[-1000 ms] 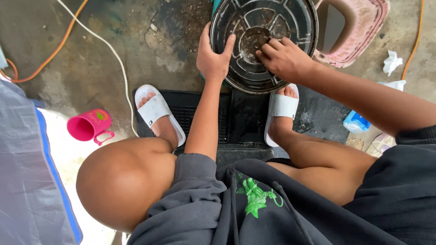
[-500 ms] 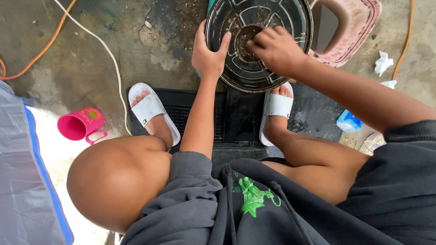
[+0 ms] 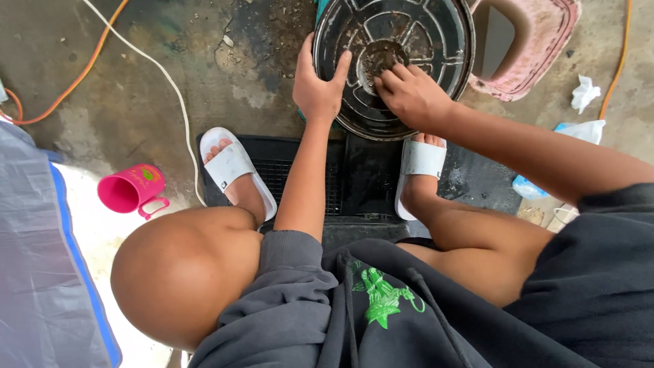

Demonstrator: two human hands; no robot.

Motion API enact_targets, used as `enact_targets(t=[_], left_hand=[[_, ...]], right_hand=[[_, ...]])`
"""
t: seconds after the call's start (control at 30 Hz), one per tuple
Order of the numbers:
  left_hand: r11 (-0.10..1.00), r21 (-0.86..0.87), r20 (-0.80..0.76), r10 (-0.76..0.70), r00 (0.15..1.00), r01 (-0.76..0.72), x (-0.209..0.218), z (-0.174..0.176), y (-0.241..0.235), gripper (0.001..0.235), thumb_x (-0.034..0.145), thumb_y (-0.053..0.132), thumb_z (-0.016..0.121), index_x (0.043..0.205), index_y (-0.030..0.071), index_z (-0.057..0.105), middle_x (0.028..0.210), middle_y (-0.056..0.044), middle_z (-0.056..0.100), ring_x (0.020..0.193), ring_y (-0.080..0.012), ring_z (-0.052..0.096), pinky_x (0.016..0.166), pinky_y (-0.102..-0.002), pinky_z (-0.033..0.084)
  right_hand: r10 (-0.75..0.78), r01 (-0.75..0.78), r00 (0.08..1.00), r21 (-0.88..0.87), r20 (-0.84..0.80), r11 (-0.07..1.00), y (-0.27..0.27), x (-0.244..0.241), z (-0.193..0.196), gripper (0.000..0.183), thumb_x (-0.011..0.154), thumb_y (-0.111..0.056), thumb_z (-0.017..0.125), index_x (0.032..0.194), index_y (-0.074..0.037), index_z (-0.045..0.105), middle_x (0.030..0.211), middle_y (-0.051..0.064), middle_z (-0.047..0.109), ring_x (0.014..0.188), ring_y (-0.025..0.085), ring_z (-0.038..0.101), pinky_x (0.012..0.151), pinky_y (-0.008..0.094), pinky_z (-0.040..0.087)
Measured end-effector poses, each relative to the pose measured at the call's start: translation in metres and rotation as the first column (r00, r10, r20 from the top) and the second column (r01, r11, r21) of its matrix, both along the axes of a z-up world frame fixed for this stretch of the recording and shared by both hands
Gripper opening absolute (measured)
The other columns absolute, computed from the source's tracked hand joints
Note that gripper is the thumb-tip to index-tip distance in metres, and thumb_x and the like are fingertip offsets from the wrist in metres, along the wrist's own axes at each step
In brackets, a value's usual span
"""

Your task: The person scrubs a black circular metal stove burner grate with a brown abrasive sponge. The person holds the grate with their left hand while scrubbing the surface with their right hand. The person rotates the grate to clean different sections.

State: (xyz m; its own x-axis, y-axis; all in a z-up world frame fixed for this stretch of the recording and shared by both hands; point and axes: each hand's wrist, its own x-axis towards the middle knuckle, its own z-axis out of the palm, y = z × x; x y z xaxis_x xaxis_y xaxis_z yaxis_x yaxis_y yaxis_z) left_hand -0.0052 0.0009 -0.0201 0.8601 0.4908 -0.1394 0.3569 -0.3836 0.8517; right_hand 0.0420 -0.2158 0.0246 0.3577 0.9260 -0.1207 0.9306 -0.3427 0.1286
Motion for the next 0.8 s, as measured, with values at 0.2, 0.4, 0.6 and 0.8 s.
enact_targets(t=[0.2, 0.4, 0.6, 0.8], left_hand=[[0.999, 0.035, 0.029, 0.006, 1.000, -0.007, 0.000, -0.007, -0.001, 0.079, 0.091, 0.072, 0.062, 0.152, 0.023, 0.048, 0.154, -0.003, 0.059, 0.141, -0.0254, 0.061, 0.105, -0.044, 0.061], [1.000, 0.001, 0.020, -0.001, 1.000, 0.001, -0.002, -0.005, 0.000, 0.081, 0.091, 0.070, 0.062, 0.154, 0.022, 0.047, 0.156, -0.006, 0.056, 0.145, -0.0284, 0.057, 0.111, -0.049, 0.057], [1.000, 0.028, 0.030, -0.003, 1.000, 0.002, -0.001, -0.012, -0.001, 0.079, 0.092, 0.071, 0.062, 0.153, 0.024, 0.047, 0.155, -0.001, 0.058, 0.142, -0.0248, 0.061, 0.105, -0.045, 0.061], [1.000, 0.027, 0.028, 0.000, 1.000, -0.001, -0.001, -0.012, -0.001, 0.079, 0.092, 0.072, 0.061, 0.153, 0.024, 0.046, 0.154, -0.001, 0.059, 0.141, -0.0253, 0.061, 0.104, -0.047, 0.062]], right_hand=[[-0.103, 0.103, 0.995, -0.023, -0.016, 0.994, 0.007, 0.001, 0.011, 0.032, 0.102, -0.012, 0.054, 0.131, -0.001, 0.062, 0.103, 0.010, 0.060, 0.091, 0.026, 0.057, 0.075, 0.035, 0.052], [-0.192, 0.167, 0.958, -0.131, -0.212, 0.977, 0.007, -0.004, 0.022, 0.047, 0.101, -0.001, 0.053, 0.148, 0.005, 0.052, 0.114, 0.020, 0.065, 0.101, 0.032, 0.063, 0.087, 0.042, 0.060], [-0.156, 0.160, 0.986, 0.075, -0.060, 0.984, 0.011, 0.020, 0.007, 0.032, 0.102, -0.005, 0.058, 0.132, 0.003, 0.065, 0.097, 0.012, 0.057, 0.086, 0.028, 0.055, 0.065, 0.040, 0.054], [-0.200, 0.238, 0.947, 0.132, -0.253, 0.962, 0.017, 0.015, -0.002, 0.025, 0.091, 0.005, 0.054, 0.115, 0.007, 0.062, 0.096, 0.017, 0.053, 0.083, 0.034, 0.052, 0.064, 0.047, 0.050]])
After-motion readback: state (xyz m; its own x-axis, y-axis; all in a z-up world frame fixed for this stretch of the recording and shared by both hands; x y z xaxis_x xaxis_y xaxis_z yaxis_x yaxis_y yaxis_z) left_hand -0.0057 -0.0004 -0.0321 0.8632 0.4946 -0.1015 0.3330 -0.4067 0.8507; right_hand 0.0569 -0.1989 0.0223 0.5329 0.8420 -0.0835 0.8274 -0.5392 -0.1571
